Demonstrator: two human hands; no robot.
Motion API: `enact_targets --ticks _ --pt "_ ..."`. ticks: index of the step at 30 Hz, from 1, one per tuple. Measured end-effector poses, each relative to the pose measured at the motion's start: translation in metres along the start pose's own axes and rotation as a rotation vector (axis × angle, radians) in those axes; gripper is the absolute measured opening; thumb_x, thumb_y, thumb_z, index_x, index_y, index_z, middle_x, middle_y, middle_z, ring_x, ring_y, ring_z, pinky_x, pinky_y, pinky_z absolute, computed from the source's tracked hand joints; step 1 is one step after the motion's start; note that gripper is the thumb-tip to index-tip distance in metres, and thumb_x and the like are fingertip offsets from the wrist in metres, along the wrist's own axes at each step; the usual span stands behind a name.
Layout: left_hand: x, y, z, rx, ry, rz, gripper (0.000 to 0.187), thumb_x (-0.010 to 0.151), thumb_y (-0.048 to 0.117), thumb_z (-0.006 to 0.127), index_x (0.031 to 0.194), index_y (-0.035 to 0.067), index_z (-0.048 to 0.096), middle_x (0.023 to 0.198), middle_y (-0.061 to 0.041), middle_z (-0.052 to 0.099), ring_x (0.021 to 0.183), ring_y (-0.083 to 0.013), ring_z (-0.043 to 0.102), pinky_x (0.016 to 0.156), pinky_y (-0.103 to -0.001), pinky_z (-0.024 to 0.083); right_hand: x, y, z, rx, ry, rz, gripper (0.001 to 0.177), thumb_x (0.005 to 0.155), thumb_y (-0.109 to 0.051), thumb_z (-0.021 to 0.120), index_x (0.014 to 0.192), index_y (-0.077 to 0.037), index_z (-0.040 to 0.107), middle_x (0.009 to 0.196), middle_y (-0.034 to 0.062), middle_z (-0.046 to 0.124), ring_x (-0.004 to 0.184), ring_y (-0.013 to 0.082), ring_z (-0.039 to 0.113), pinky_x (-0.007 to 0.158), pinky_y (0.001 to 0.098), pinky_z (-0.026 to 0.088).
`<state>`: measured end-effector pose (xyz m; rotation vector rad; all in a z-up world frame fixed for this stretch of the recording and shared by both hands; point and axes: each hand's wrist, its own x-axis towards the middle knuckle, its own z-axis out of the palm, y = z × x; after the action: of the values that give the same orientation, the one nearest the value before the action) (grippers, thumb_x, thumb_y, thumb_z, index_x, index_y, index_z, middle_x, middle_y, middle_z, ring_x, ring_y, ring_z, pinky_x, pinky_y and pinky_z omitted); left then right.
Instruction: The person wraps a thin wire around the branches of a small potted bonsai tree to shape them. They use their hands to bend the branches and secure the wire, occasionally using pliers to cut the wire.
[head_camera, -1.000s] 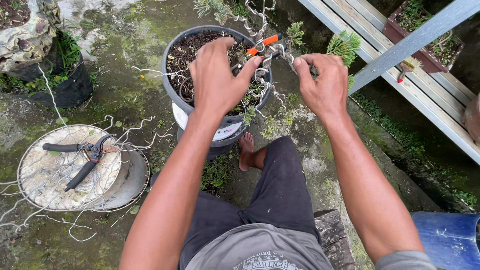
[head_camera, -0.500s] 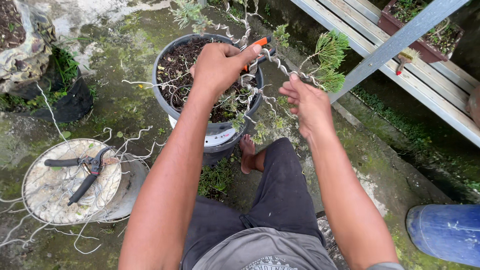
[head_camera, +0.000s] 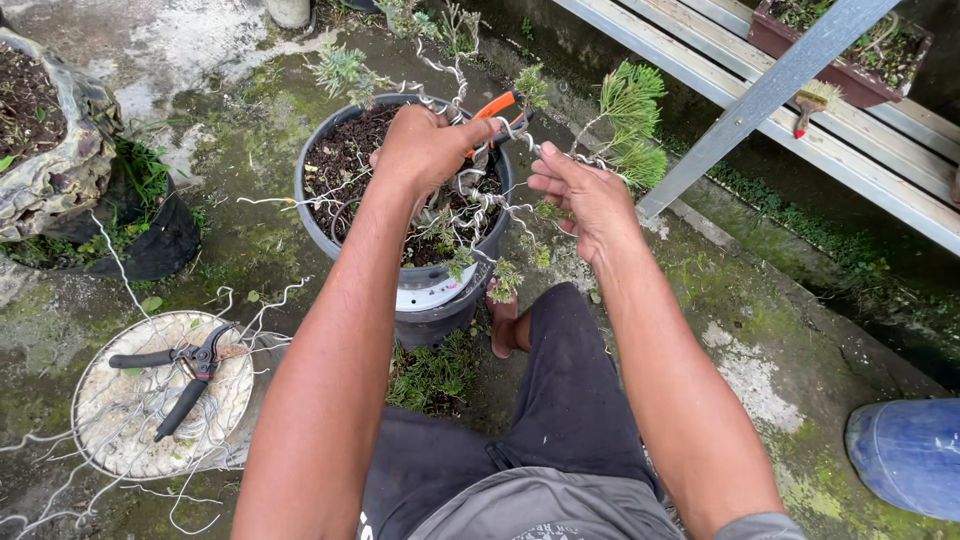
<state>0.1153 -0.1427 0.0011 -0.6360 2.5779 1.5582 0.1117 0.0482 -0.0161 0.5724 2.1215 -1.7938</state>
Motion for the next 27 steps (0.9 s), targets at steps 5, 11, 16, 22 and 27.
enact_targets --ticks 5,11,16,22,27 --pt "0.003 -0.011 0.001 -0.088 0.013 0.087 0.050 0.081 0.054 0.087 0.069 0.015 0.060 0.075 -0.004 0.056 0.076 -0.0241 0.056 0.077 -0.040 0.042 0.021 0.013 -0.010 0.062 -0.068 -0.052 0.038 0.086 -0.052 0.081 0.106 -0.019 0.081 0.094 -0.0026 0.082 0.079 0.0079 0.064 0.074 0.0295 0.038" --pt "-0.003 -0.013 0.001 -0.189 0.040 0.177 0.050 0.079 0.053 0.091 0.074 0.006 0.075 0.080 -0.016 0.072 0.084 -0.0354 0.076 0.081 -0.044 0.059 0.030 0.017 -0.010 0.127 -0.130 -0.093 0.041 0.082 -0.052 0.086 0.103 -0.017 0.081 0.091 -0.0001 0.081 0.077 0.0133 0.066 0.083 0.0387 0.036" --pt "-0.011 -0.007 0.000 -0.168 0.059 0.170 0.051 0.078 0.055 0.091 0.072 0.007 0.075 0.078 -0.015 0.072 0.082 -0.0365 0.076 0.081 -0.045 0.059 0.025 0.015 -0.002 0.130 -0.071 -0.104 0.038 0.081 -0.050 0.088 0.097 -0.016 0.081 0.083 -0.0015 0.079 0.072 0.0121 0.069 0.083 0.0387 0.036" --pt "-0.010 -0.009 0.003 -0.126 0.115 0.198 0.046 0.077 0.051 0.091 0.064 0.011 0.072 0.071 -0.016 0.070 0.079 -0.0411 0.076 0.080 -0.048 0.057 0.024 0.020 0.006 0.156 -0.015 -0.139 0.041 0.080 -0.050 0.090 0.095 -0.014 0.079 0.080 0.0005 0.079 0.071 0.0133 0.068 0.081 0.0389 0.036" --pt "-0.004 -0.013 0.007 -0.105 0.152 0.184 0.045 0.074 0.053 0.089 0.059 0.014 0.071 0.063 -0.015 0.067 0.071 -0.0424 0.073 0.075 -0.047 0.056 0.054 0.032 0.015 0.231 0.054 -0.211 0.038 0.077 -0.043 0.096 0.085 -0.010 0.077 0.070 0.0018 0.074 0.064 0.0127 0.069 0.073 0.0328 0.038"
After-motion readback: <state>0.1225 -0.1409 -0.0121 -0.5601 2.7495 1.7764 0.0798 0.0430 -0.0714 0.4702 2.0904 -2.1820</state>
